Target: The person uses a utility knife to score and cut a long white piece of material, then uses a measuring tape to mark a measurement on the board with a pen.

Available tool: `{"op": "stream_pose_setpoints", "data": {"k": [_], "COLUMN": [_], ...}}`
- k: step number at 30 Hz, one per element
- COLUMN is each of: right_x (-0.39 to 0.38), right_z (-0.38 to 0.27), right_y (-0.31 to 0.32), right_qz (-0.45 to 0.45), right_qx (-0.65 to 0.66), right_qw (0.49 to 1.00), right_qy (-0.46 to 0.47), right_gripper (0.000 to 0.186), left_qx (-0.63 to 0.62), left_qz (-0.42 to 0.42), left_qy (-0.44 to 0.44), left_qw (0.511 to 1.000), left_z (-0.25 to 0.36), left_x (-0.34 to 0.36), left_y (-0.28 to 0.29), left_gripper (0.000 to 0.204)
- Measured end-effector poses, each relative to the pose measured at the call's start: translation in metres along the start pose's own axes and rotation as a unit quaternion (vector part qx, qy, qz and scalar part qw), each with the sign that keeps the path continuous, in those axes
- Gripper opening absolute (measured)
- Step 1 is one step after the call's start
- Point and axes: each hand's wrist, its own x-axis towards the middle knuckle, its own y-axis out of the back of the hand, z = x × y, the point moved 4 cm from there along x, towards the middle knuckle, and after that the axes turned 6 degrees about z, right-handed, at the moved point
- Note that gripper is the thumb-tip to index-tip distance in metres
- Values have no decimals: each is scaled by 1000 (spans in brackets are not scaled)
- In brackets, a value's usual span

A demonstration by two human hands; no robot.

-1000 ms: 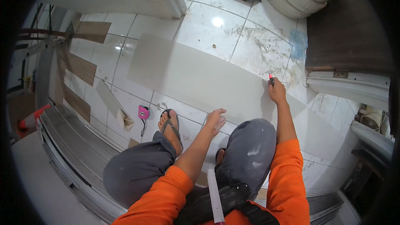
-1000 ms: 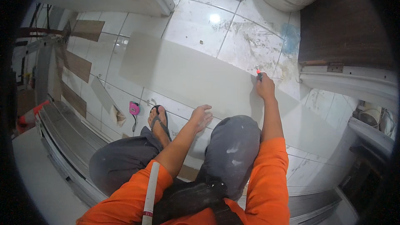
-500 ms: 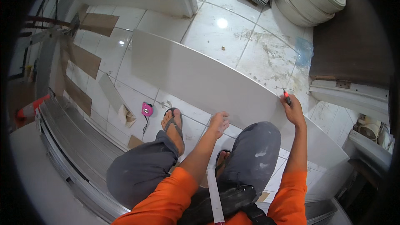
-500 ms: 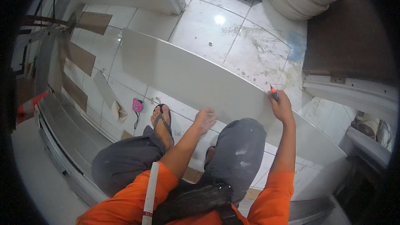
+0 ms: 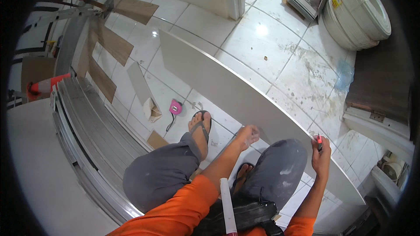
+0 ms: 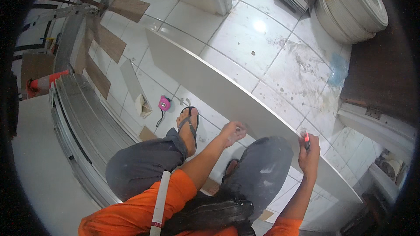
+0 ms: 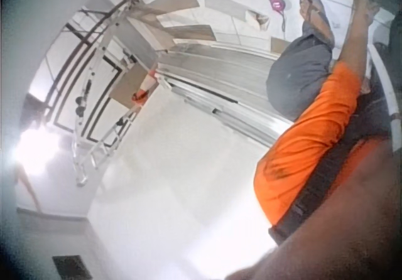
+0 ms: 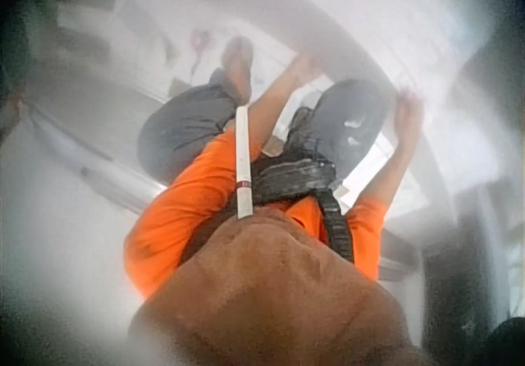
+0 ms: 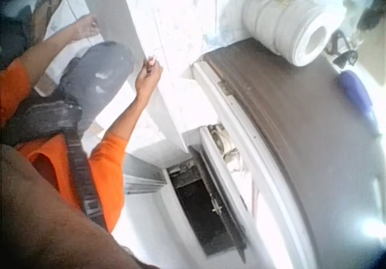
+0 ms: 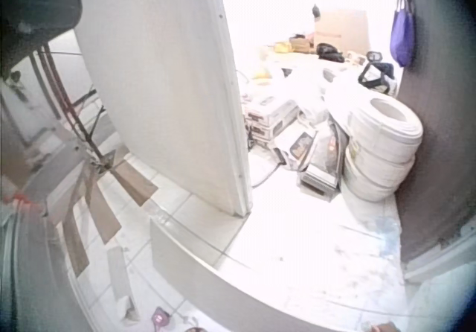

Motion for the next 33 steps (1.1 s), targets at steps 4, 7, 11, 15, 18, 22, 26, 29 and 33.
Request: {"op": "stream_pose_setpoints", "data": {"k": [4, 7, 11, 15, 18, 22, 26, 29, 33], "right_x": [-11, -19, -28, -29, -35, -55, -70, -69, -74], "right_z": [-3, -9, -15, -19, -6, 25, 42, 80, 63], "right_y": [5, 9, 32, 42, 50, 66, 71, 85, 81], "right_qz": [42, 64, 106, 148, 181, 198, 186, 185, 175], "right_qx": [-21, -13, -46, -71, -70, -65, -29, -58, -65], "right_qw": [995, 996, 991, 980, 973, 974, 980, 977, 977], "right_qy": [83, 52, 67, 110, 123, 84, 63, 87, 102], "right_gripper": [10, 8, 10, 10, 11, 12, 14, 16, 11], "left_qx": [-10, -44, 126, 221, 135, 207, 471, 695, 778], "left_qz": [-16, -85, 7, 276, 305, 281, 287, 272, 254], "left_qy": [4, -6, -162, -502, -655, -736, -761, -532, -439], "left_qw": [1000, 995, 979, 789, 678, 580, 343, 400, 371], "left_z": [0, 3, 39, 135, 208, 269, 334, 382, 440], "left_x": [-1, 1, -36, -99, -153, -194, -233, -268, -274], "left_y": [-5, -9, -56, -63, -61, -73, -72, -84, -71], "left_gripper": [38, 38, 34, 24, 25, 37, 54, 73, 88]}}
